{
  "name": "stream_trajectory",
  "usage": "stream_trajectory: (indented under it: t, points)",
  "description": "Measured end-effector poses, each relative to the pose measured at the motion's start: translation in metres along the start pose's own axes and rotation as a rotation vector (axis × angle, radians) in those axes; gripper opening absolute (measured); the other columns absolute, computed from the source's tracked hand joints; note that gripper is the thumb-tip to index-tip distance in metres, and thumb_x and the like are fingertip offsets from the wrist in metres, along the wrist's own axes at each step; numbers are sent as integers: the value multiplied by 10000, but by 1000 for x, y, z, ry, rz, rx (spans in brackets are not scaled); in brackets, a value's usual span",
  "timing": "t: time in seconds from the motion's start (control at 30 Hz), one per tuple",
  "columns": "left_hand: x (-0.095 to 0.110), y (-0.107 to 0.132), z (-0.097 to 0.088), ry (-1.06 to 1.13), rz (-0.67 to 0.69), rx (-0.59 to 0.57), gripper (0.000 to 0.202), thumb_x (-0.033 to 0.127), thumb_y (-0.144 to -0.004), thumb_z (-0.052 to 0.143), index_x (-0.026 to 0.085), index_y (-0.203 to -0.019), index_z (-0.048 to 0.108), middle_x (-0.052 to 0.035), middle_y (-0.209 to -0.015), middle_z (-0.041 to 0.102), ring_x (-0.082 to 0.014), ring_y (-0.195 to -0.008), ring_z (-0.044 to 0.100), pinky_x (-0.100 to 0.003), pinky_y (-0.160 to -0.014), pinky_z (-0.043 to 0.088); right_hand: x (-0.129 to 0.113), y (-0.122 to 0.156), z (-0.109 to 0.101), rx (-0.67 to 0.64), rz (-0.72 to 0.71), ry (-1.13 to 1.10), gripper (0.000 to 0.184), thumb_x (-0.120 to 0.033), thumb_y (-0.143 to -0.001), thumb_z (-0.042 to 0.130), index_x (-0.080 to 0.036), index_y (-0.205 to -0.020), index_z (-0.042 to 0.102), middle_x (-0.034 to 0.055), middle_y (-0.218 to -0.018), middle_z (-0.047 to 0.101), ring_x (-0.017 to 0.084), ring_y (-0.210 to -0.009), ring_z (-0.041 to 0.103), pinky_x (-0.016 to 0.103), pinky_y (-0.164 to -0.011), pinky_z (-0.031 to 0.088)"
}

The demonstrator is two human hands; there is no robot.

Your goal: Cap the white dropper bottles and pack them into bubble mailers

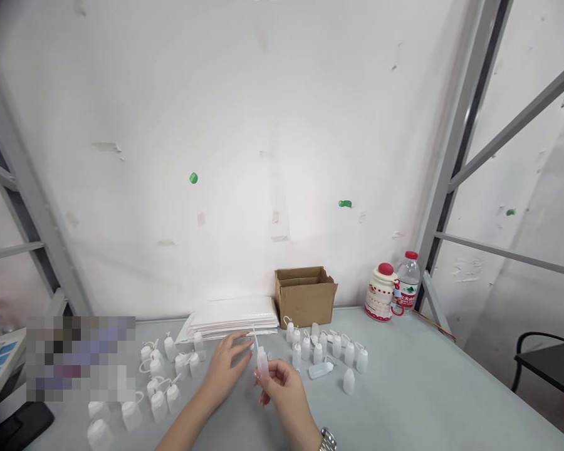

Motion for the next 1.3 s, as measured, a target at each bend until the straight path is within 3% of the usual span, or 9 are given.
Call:
stream_trajectory:
  t: [0.23,0.4,0.43,0.57,0.67,0.77,0.87,1.03,1.3]
  points:
    - [-8,-1,10,149,-66,-2,304,296,-705,542,258,-976,675,-49,-1106,650,-252,-1120,489,-472,-1012,308,-2,3,2,-2,-7,14,496,-605,-481,698,-153,-638,570,-3,-582,592,75,-398,471,227,-438,384]
    - [1,-6,-8,324,-125,34,325,346,-748,485,233,-993,666,-57,-1138,638,-220,-1100,529,-406,-981,373,0,1,-2,22,-11,75,506,-623,-491,679,-159,-663,574,-1,-596,590,91,-422,479,241,-458,400]
    - [4,-5,-13,394,-148,39,349,364,-781,440,231,-1030,647,-54,-1178,616,-211,-1119,521,-391,-964,393,1,0,-4,52,-19,100,494,-615,-504,677,-161,-667,570,-3,-587,583,100,-434,483,243,-461,400]
    - [12,6,-26,1155,-425,204,281,359,-750,537,212,-938,684,-65,-1189,611,-213,-1141,509,-358,-967,380,2,0,-13,236,-127,290,358,-509,-601,663,-178,-663,540,-16,-552,530,131,-490,477,254,-479,390]
    - [19,17,-19,1368,-604,197,170,254,-702,621,172,-817,714,-90,-1088,666,-189,-1007,595,-272,-852,453,-1,6,-12,304,-299,451,237,-399,-666,636,-191,-674,523,-9,-619,529,137,-549,474,259,-540,401]
    - [24,25,-9,1416,-718,164,101,145,-691,630,149,-742,718,-85,-900,720,-139,-809,644,-208,-714,486,-1,12,-6,257,-390,565,163,-333,-713,594,-198,-687,507,-15,-631,512,136,-562,470,251,-548,400]
    - [28,27,-4,1427,-752,138,101,96,-696,625,138,-716,714,-72,-794,725,-111,-714,640,-184,-674,489,1,16,-2,222,-436,636,137,-307,-740,571,-202,-684,503,-20,-629,504,134,-560,472,242,-541,394]
    - [29,28,-3,1385,-760,141,95,78,-665,655,135,-716,711,-74,-810,724,-117,-735,638,-193,-700,487,2,17,-3,214,-459,682,139,-313,-768,543,-204,-693,500,-18,-635,512,132,-562,476,238,-540,396]
    - [30,29,-3,1247,-698,145,200,225,-511,770,146,-687,718,-80,-790,728,-182,-800,641,-270,-783,474,2,18,-3,246,-483,731,139,-324,-787,532,-205,-717,511,-8,-636,532,136,-550,491,240,-524,403]
Point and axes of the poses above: each hand's wrist, its own y-axis away from the middle knuckle, its own z-axis out of the palm, x = y × z, the point moved 3 cm from there along -y, towards the middle knuckle
